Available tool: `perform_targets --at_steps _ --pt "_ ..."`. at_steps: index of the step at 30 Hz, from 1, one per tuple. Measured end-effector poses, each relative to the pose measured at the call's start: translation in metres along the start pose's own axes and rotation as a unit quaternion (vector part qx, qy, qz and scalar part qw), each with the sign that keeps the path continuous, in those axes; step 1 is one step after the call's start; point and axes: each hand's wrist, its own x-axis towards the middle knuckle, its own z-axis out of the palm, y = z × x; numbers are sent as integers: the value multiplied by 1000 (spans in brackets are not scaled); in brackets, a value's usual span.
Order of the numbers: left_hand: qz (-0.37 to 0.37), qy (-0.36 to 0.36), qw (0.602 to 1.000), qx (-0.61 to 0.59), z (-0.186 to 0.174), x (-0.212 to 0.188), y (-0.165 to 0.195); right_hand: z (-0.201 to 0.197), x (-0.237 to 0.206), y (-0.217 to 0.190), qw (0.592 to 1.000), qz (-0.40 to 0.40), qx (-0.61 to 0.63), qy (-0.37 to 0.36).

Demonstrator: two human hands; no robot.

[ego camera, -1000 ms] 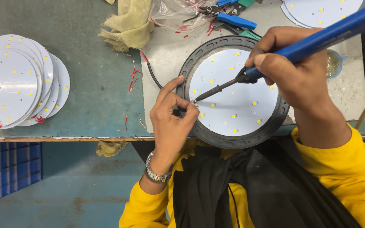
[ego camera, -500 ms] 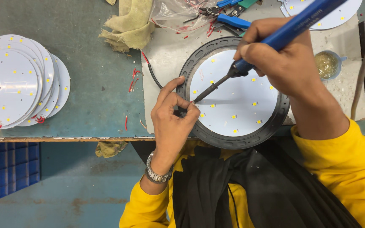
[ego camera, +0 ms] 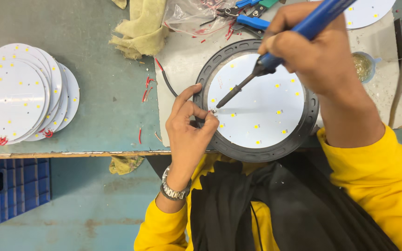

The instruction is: The person strips wires, applies flux, and solders red and black wires to a circular LED module using a soldering iron and solder. The person then cleans the soldering iron tip with a metal rod and places the finished module aside.

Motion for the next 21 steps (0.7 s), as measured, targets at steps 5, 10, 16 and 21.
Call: perform_targets --at_steps 5,10,16,21 --pt "-47 -3 999 5 0 1 0 -4 -8 26 999 16 48 9" --pt "17 7 1000 7 1 0 -3 1 -7 35 998 14 62 0" --pt "-23 2 1000 17 1 0 -3 2 -3 29 999 20 33 -25" --pt "-12 -1 1000 8 1 0 -2 -3 0 27 999 1 48 -27"
